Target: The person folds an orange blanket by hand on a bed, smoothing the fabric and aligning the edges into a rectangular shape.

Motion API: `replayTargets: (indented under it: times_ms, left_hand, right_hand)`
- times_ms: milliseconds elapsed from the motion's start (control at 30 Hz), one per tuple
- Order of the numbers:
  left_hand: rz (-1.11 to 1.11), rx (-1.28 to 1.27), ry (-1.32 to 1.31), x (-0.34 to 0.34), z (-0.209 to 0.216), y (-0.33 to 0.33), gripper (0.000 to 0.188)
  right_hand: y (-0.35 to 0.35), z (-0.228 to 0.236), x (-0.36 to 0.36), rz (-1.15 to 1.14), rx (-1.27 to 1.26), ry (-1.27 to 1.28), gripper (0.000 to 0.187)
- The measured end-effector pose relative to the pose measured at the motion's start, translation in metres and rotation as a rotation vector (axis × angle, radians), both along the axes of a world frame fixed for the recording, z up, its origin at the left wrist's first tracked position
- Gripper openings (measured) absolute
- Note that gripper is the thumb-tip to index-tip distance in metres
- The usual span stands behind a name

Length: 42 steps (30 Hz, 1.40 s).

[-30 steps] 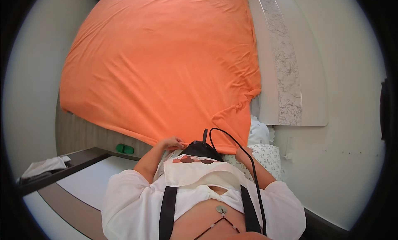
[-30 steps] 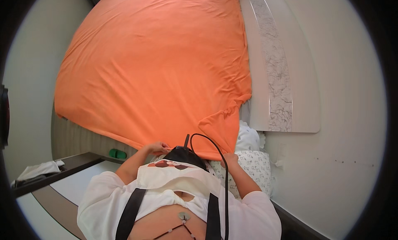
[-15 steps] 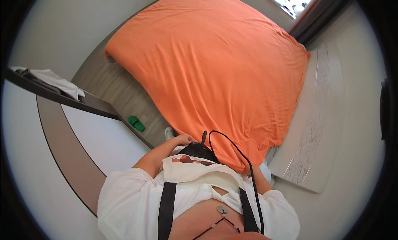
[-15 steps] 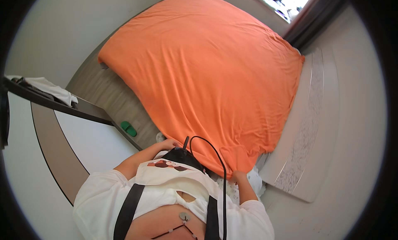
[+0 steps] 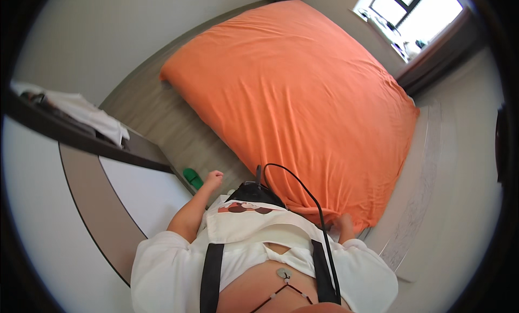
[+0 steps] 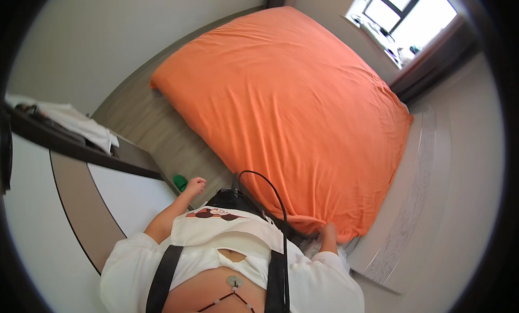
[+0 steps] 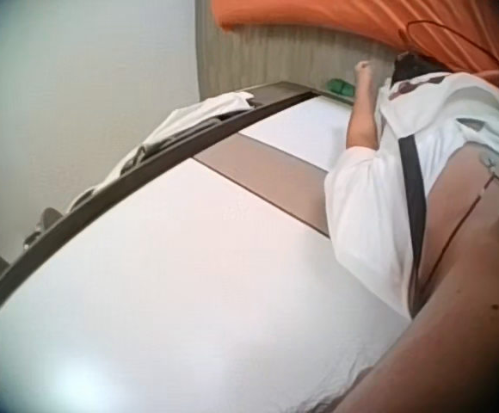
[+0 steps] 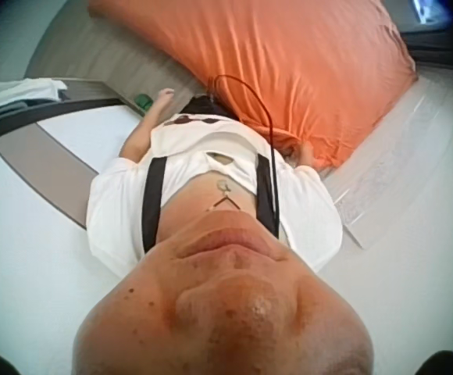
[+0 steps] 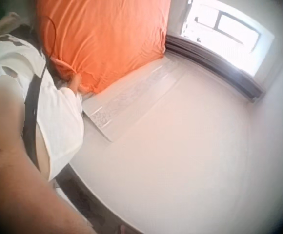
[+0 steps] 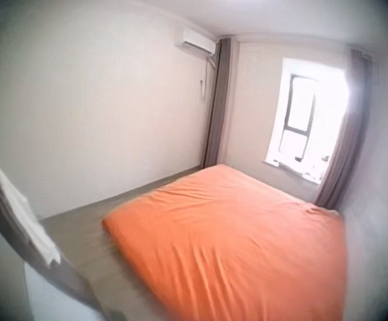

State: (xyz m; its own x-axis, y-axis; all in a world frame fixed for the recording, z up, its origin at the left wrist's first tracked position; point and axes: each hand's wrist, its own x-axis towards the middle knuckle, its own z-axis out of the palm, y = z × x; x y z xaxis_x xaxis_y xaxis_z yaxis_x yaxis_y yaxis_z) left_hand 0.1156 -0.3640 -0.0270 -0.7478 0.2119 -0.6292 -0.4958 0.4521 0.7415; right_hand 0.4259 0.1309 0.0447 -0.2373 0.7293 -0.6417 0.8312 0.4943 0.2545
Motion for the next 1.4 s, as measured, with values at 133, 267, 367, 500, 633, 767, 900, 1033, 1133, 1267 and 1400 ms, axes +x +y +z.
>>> replayTargets:
  times_ms: [133, 267, 367, 500, 633, 767, 900, 1033, 1133, 1267, 1400]
  left_hand:
    - [0.064, -0.004, -0.018, -0.039, 0.020, -0.016, 0.018]
    - [0.159, 0.179, -0.085, -0.079, 0.032, 0.012, 0.017]
    - [0.122, 0.293, -0.089, -0.105, 0.060, 0.053, 0.018]
    - [-0.050, 0.449, -0.070, -0.124, 0.110, 0.121, 0.021]
    - [-0.355, 0.528, -0.116, -0.126, 0.144, 0.187, 0.025]
    - [-0.601, 0.476, -0.123, -0.100, 0.146, 0.246, 0.028]
    - [-0.703, 0.375, -0.368, -0.063, 0.112, 0.290, 0.038]
    - [-0.273, 0.250, -0.787, -0.026, 0.114, 0.311, 0.053]
    - [-0.128, 0.336, -1.061, -0.016, 0.072, 0.316, 0.059]
    - [0.075, 0.628, -1.276, -0.012, 0.066, 0.314, 0.055]
    - [0.151, 0.403, -1.185, -0.006, 0.088, 0.324, 0.048]
  right_hand:
    - [-0.051, 0.057, -0.045, -0.047, 0.316, 0.540, 0.024]
    - [-0.050, 0.057, -0.080, 0.104, 0.423, 1.020, 0.022]
    - [-0.057, 0.074, -0.135, -0.069, 0.284, 1.290, 0.025]
    - [-0.095, 0.125, -0.201, 0.066, 0.043, 1.555, 0.014]
    - [-0.117, 0.157, -0.222, 0.167, -0.119, 1.582, 0.013]
    - [-0.128, 0.155, -0.204, 0.208, -0.330, 1.470, 0.010]
    - [-0.135, 0.148, -0.179, 0.144, -0.468, 1.375, 0.011]
    - [-0.145, 0.139, -0.160, -0.015, -0.528, 1.376, 0.012]
    - [-0.151, 0.133, -0.153, -0.174, -0.696, 1.452, 0.011]
    - [-0.146, 0.137, -0.150, -0.284, -0.854, 1.472, 0.009]
    - [-0.129, 0.141, -0.147, -0.270, -0.959, 1.451, 0.010]
